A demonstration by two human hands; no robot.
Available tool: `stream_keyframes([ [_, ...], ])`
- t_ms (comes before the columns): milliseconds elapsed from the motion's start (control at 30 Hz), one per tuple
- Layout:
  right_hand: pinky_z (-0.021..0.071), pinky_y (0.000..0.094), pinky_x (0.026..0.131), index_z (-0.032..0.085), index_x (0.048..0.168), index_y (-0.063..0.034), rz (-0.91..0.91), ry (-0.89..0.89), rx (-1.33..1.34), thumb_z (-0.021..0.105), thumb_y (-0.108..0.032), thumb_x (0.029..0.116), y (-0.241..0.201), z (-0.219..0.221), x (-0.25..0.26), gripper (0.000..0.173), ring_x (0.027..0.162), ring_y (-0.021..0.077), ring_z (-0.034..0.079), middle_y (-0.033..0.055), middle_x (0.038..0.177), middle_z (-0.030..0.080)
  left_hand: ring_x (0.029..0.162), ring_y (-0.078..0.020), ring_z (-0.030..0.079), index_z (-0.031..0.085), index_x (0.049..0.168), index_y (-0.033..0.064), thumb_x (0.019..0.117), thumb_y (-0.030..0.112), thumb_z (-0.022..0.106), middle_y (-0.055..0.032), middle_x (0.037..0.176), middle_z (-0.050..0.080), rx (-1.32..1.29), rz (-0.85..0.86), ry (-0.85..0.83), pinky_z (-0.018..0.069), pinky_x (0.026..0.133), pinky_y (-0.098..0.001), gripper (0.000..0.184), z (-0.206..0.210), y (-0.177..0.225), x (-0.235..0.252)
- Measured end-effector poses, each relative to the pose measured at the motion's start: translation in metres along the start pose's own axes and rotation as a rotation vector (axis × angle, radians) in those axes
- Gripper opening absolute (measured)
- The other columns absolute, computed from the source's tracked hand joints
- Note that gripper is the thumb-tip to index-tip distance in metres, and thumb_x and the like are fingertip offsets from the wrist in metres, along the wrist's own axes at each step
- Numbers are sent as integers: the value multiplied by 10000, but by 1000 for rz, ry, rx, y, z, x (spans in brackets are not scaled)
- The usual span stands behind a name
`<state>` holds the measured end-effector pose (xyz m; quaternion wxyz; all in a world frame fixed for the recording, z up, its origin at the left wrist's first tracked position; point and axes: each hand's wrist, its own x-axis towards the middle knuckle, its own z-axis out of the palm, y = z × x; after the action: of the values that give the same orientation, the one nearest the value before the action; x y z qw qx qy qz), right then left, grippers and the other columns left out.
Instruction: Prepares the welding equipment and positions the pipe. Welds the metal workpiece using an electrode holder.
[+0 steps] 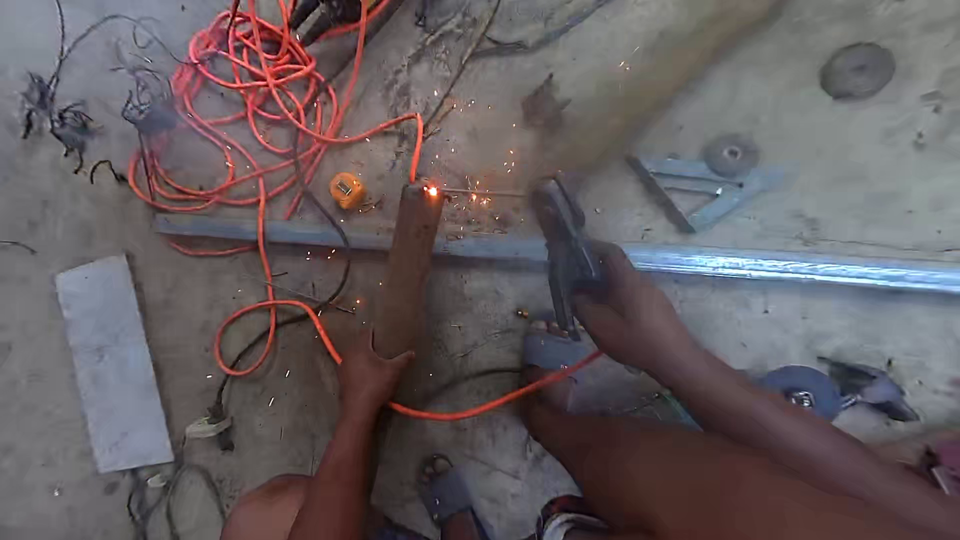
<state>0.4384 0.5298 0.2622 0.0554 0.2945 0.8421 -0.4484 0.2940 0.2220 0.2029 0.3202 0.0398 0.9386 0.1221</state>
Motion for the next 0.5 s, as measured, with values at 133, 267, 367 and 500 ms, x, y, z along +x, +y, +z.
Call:
stream_keyframes([
  [133, 559, 492, 611, 469, 1455, -144, 0, -4, -9, 643, -174, 936, 0, 1, 0, 548, 658, 214, 654, 75, 820, 662, 1210, -336, 659, 525, 1492, 79, 760, 434, 886, -168, 1300, 686, 11, -21, -11, 503, 1047, -593, 890, 0, 1, 0],
  [267, 553, 484, 602, 464, 1457, -142, -4, -5, -10, 632, -174, 929, 1, 3, 2, 555, 646, 205, 644, 68, 820, 657, 1179, -329, 676, 543, 1476, 100, 746, 428, 894, -156, 1261, 705, 7, -12, -1, 514, 1027, -596, 874, 1, 0, 1],
  [367, 545, 465, 587, 468, 1447, -130, -20, 7, -17, 627, -163, 921, 1, 4, 2, 551, 629, 189, 633, 59, 801, 647, 1177, -316, 677, 535, 1486, 99, 745, 431, 891, -148, 1267, 704, 8, -18, -7, 517, 1028, -578, 887, 1, -1, 1],
  [500, 535, 473, 585, 469, 1444, -129, -35, 15, -73, 632, -173, 930, -1, 3, 2, 541, 643, 207, 638, 63, 791, 643, 1160, -305, 684, 550, 1468, 101, 745, 420, 894, -139, 1243, 712, 14, -25, -8, 520, 1017, -576, 862, 0, 1, 1],
])
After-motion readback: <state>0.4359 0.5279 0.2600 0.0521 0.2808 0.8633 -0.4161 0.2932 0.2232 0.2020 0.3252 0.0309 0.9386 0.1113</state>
